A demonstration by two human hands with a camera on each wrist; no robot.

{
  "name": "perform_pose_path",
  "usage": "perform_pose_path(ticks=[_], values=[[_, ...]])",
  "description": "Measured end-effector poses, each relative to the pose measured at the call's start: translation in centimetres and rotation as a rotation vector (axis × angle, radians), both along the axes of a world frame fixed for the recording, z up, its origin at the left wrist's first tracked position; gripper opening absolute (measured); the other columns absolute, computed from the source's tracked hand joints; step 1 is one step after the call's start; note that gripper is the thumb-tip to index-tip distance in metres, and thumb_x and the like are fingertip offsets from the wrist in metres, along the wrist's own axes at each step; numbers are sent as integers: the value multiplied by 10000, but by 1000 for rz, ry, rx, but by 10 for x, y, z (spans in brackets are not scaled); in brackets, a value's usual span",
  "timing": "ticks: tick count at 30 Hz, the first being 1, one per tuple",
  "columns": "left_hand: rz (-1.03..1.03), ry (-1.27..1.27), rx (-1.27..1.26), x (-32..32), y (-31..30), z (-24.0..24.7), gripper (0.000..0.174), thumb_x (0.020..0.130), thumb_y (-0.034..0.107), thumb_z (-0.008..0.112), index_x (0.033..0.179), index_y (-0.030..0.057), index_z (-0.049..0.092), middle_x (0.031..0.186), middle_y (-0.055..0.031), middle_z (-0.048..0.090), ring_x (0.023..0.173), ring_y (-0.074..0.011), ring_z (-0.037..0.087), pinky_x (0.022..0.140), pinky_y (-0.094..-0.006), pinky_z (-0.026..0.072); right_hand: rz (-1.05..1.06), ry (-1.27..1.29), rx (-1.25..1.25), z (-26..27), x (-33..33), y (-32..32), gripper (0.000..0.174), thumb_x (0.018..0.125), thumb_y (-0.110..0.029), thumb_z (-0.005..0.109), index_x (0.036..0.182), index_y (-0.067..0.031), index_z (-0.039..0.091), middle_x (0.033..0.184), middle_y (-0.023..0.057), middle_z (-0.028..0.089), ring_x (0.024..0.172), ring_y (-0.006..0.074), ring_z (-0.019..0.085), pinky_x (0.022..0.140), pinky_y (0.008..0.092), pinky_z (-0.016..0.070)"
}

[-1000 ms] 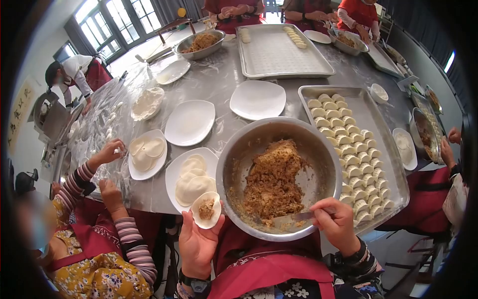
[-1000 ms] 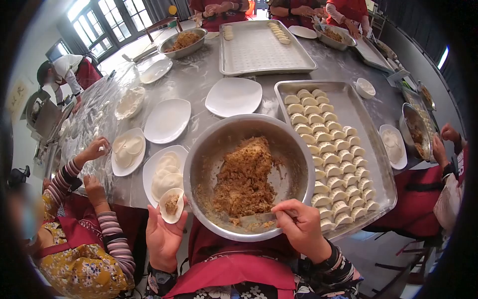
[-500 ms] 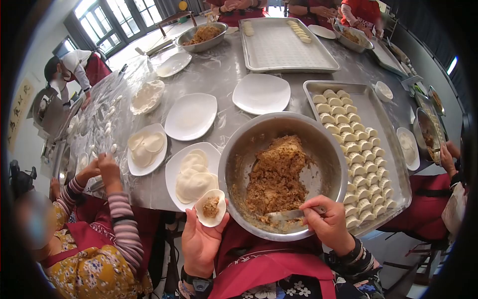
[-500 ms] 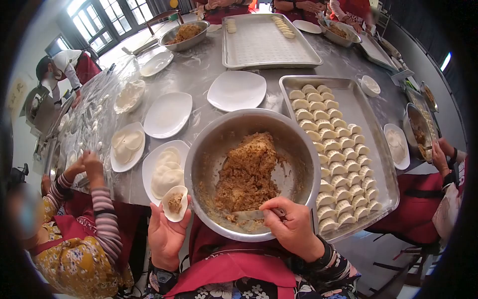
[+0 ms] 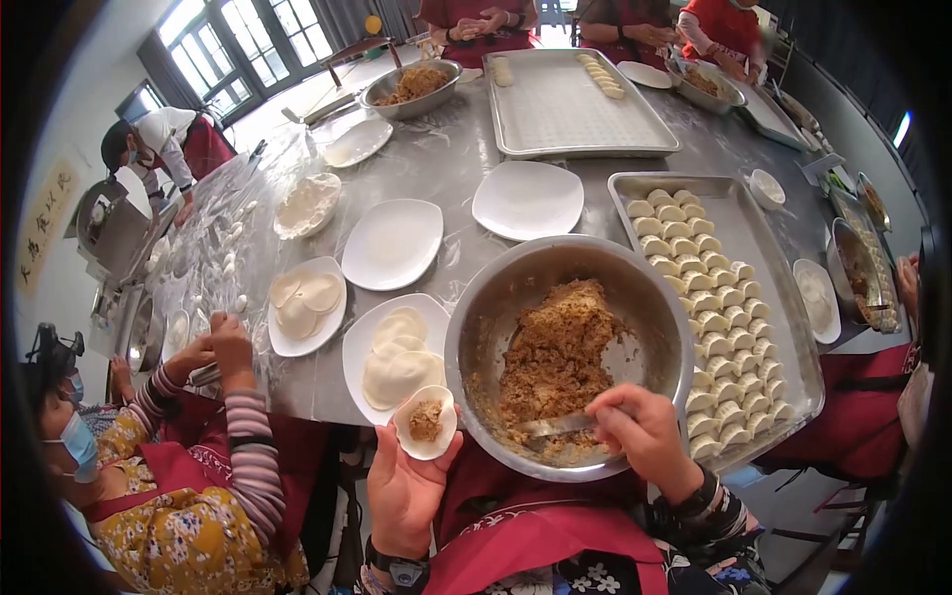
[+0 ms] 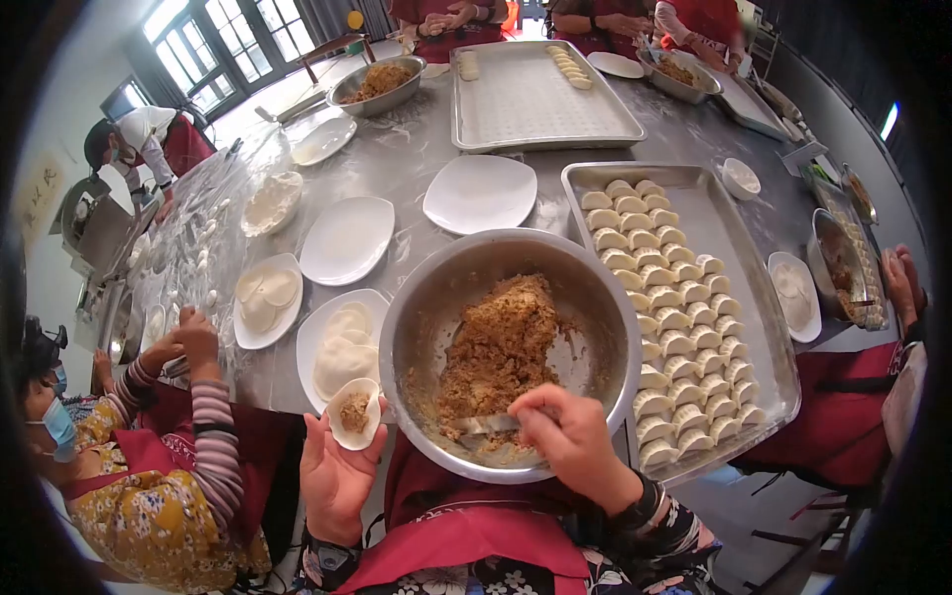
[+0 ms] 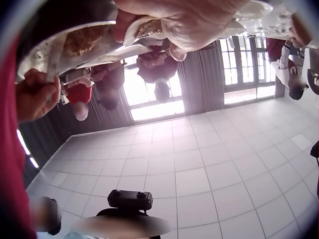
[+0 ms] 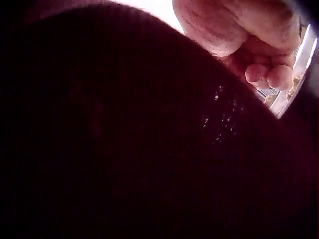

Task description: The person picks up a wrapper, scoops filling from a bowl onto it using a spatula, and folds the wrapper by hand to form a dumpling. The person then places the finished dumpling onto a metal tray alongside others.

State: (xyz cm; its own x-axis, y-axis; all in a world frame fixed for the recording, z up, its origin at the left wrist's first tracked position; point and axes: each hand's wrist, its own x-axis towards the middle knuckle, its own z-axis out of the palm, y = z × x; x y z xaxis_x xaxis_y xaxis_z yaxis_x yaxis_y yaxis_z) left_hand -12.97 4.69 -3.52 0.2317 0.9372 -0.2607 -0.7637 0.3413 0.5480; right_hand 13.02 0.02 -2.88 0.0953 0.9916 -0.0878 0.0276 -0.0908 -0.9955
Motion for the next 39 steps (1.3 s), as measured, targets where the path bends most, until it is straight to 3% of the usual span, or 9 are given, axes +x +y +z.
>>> perform_pose_path(ticks=[4, 8, 12, 14, 16, 20, 30, 36, 39], values=[[1, 49, 40, 2, -1, 6, 630, 937, 435, 469, 1358, -3, 302, 1349, -207, 425, 1240, -361, 447, 949, -470, 478, -46, 398, -165, -5, 12, 15, 135, 923, -101, 523, 966, 3, 599, 670, 75, 613, 501, 100, 560, 469, 211, 467], [-5, 78, 108, 9, 3, 19, 637, 936, 453, 462, 1369, 16, 296, 1353, -194, 427, 1232, -340, 459, 960, -474, 466, -89, 820, -132, -7, 24, 24, 146, 925, -124, 520, 976, 5, 563, 659, 89, 585, 507, 148, 544, 488, 339, 518], [-55, 66, 125, 30, 7, 25, 668, 928, 479, 456, 1382, 21, 281, 1360, -164, 426, 1254, -305, 438, 1007, -505, 407, -176, 854, 32, -2, 38, 14, 140, 931, -122, 508, 986, -2, 555, 676, 90, 582, 524, 158, 539, 518, 371, 525], [-209, 57, 118, 45, 6, 28, 675, 928, 486, 448, 1380, 13, 281, 1370, -162, 414, 1265, -304, 424, 1027, -506, 380, -198, 773, 79, 9, 44, 4, 152, 936, -131, 510, 990, 3, 558, 671, 79, 575, 526, 150, 537, 536, 350, 526], [-223, 49, 92, 56, 4, 30, 685, 926, 496, 440, 1376, 5, 281, 1377, -164, 405, 1271, -300, 416, 1045, -500, 360, -327, 471, 204, 13, 49, -9, 167, 945, -138, 506, 1002, 9, 564, 679, 71, 575, 530, 138, 532, 543, 323, 521], [-292, 28, 75, 69, 4, 26, 698, 923, 513, 432, 1370, -2, 286, 1373, -164, 409, 1272, -298, 415, 1054, -482, 354, -309, 153, 234, 6, 56, -22, 176, 949, -130, 505, 1009, 25, 565, 694, 69, 585, 550, 129, 547, 556, 285, 514], [-340, 58, 61, 75, 8, 17, 716, 912, 541, 425, 1370, 8, 292, 1380, -159, 406, 1279, -291, 410, 1056, -477, 347, -428, 432, 253, 12, 48, -27, 186, 951, -144, 513, 1005, 30, 552, 689, 74, 590, 548, 146, 553, 564, 281, 512], [-421, -2, 56, 79, 6, 17, 771, 893, 568, 429, 1382, -6, 266, 1386, -161, 399, 1264, -287, 431, 1049, -455, 366, -274, 113, 419, 17, 28, -34, 198, 958, -152, 504, 999, 36, 552, 675, 88, 591, 555, 152, 565, 575, 278, 508], [-416, 0, 19, 76, 5, 15, 762, 902, 560, 420, 1383, -11, 268, 1376, -164, 411, 1260, -292, 434, 1049, -465, 364, -310, 229, 373, 16, 29, -31, 170, 947, -121, 519, 1002, 34, 560, 679, 90, 594, 558, 146, 566, 583, 275, 510]])
